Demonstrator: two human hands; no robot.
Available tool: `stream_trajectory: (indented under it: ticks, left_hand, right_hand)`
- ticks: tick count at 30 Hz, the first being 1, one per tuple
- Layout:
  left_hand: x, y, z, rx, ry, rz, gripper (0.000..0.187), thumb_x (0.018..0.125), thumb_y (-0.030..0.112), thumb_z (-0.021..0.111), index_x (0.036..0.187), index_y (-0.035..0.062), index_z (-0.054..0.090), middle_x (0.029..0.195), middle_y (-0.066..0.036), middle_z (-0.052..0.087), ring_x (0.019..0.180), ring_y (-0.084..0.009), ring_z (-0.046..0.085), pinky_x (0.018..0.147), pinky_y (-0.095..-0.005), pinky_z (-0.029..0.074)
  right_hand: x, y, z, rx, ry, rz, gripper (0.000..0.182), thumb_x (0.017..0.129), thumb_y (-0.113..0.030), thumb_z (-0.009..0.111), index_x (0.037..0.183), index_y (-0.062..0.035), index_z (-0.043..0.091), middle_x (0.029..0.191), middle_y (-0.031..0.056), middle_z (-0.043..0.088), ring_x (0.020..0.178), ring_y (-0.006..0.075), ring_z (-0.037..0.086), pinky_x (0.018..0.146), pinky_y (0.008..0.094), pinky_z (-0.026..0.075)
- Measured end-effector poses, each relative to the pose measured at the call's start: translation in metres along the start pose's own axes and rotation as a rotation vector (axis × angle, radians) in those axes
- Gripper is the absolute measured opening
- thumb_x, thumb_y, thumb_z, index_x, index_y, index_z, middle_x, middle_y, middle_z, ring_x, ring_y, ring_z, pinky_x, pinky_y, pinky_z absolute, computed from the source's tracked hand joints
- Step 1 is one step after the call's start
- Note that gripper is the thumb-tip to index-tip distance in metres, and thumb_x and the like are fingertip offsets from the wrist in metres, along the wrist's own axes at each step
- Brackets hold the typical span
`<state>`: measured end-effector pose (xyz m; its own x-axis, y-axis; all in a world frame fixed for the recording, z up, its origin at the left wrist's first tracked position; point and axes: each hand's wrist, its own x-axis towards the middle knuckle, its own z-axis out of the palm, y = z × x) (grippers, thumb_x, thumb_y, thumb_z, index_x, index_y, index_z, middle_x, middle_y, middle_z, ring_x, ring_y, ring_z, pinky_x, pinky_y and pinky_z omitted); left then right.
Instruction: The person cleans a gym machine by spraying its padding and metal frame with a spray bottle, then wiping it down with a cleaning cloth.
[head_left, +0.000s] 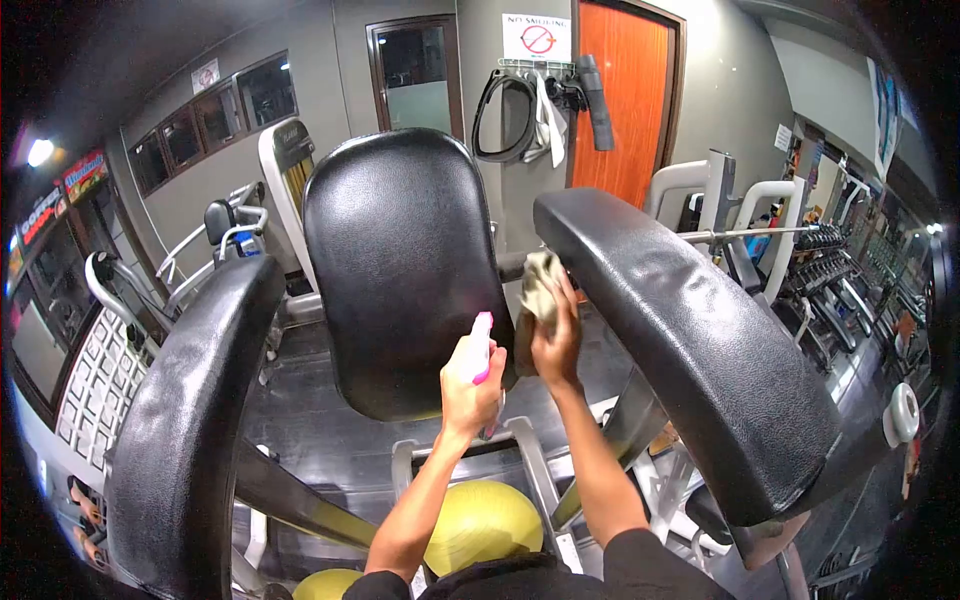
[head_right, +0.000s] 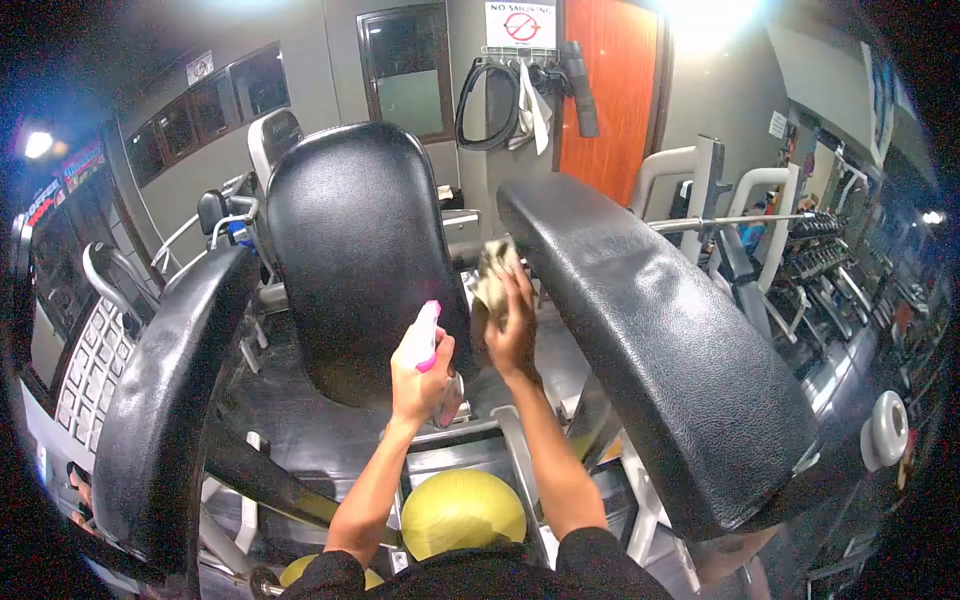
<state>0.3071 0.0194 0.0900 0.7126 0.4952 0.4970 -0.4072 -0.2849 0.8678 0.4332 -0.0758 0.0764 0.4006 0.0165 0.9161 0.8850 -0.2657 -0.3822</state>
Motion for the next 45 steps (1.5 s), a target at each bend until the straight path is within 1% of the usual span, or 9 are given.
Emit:
stream_trajectory:
  ticks: [6,12,15,18,22,30,32,36,45]
  left_hand:
    - [-0.004,-0.004,-0.02,0.004,-0.061,0.055,0.038,0.088,0.003,0.059,0.124,-0.0015,0.052,0.084,-0.003,0.057,0.057,-0.0058,0.053,0.052,-0.0216,0.046]
    - [0.005,-0.016,-0.026,-0.023,-0.089,0.006,0.037,0.088,0.001,0.058,0.124,-0.0022,0.051,0.084,-0.003,0.058,0.057,-0.0064,0.054,0.052,-0.0216,0.046]
    - [0.006,-0.017,-0.03,-0.049,-0.054,0.042,0.041,0.089,0.0,0.057,0.129,-0.0017,0.048,0.086,-0.004,0.058,0.057,-0.0071,0.054,0.051,-0.0221,0.047]
    - [0.007,-0.019,-0.033,-0.151,-0.055,0.035,0.044,0.089,-0.001,0.055,0.132,-0.0013,0.045,0.087,-0.006,0.057,0.057,-0.0079,0.054,0.051,-0.0226,0.047]
    - [0.01,-0.021,-0.037,-0.171,-0.089,0.035,0.045,0.09,0.0,0.054,0.133,-0.0012,0.043,0.089,-0.008,0.056,0.057,-0.0091,0.054,0.05,-0.0231,0.048]
    - [0.012,-0.016,-0.039,-0.175,-0.112,-0.002,0.042,0.091,0.002,0.053,0.131,-0.002,0.043,0.089,-0.009,0.056,0.056,-0.0099,0.054,0.051,-0.0244,0.049]
    - [0.011,-0.017,-0.04,-0.187,-0.092,-0.026,0.026,0.089,0.0,0.055,0.115,-0.0056,0.054,0.085,-0.007,0.06,0.057,-0.0077,0.056,0.055,-0.0244,0.05]
    - [0.011,-0.016,-0.04,-0.186,-0.111,-0.024,0.02,0.089,-0.001,0.055,0.109,-0.0059,0.055,0.086,-0.009,0.061,0.057,-0.0082,0.058,0.057,-0.0254,0.052]
    - [0.01,-0.023,-0.046,-0.167,-0.171,-0.038,0.016,0.091,0.003,0.054,0.105,-0.002,0.05,0.09,-0.011,0.057,0.057,-0.0119,0.057,0.065,-0.0317,0.054]
  right_hand:
    - [0.069,0.027,0.05,-0.225,-0.316,-0.023,0.03,0.083,-0.009,0.052,0.113,-0.005,0.053,0.115,0.0205,0.055,0.11,0.0396,0.052,0.091,0.0448,0.044]
    - [0.104,0.02,0.073,-0.553,-0.548,0.094,0.016,0.078,-0.013,0.058,0.092,-0.0122,0.066,0.091,0.0139,0.065,0.09,0.0424,0.06,0.075,0.0473,0.049]
    - [0.12,0.014,0.066,-0.337,-0.774,0.333,0.036,0.085,-0.035,0.05,0.103,-0.0061,0.062,0.1,0.0197,0.065,0.095,0.0424,0.06,0.083,0.0446,0.047]
    - [0.077,0.041,0.062,-0.147,-0.281,-0.162,0.031,0.084,-0.026,0.053,0.107,-0.005,0.057,0.102,0.0184,0.064,0.099,0.042,0.058,0.084,0.044,0.047]
    - [0.028,0.049,0.053,0.009,-0.148,-0.199,0.03,0.086,-0.014,0.053,0.113,-0.0029,0.052,0.111,0.0209,0.058,0.106,0.0364,0.057,0.094,0.0416,0.044]
    - [-0.052,0.052,0.044,0.387,0.023,0.815,0.033,0.085,-0.007,0.043,0.115,0.0017,0.05,0.109,0.0168,0.058,0.105,0.0246,0.055,0.093,0.0322,0.042]
    - [-0.063,0.054,0.048,0.543,0.201,0.388,0.046,0.092,-0.038,0.053,0.119,-0.0008,0.049,0.112,0.0156,0.057,0.101,0.0282,0.057,0.091,0.0383,0.043]
    - [-0.022,0.03,0.03,-0.049,0.063,-0.06,0.038,0.089,-0.018,0.057,0.123,-0.0048,0.048,0.135,0.0231,0.042,0.122,0.0379,0.045,0.103,0.0429,0.035]
    - [0.025,0.025,0.054,-0.254,-0.024,0.051,0.041,0.087,0.0,0.05,0.127,-0.0083,0.042,0.136,0.0227,0.041,0.124,0.0387,0.044,0.104,0.0448,0.037]
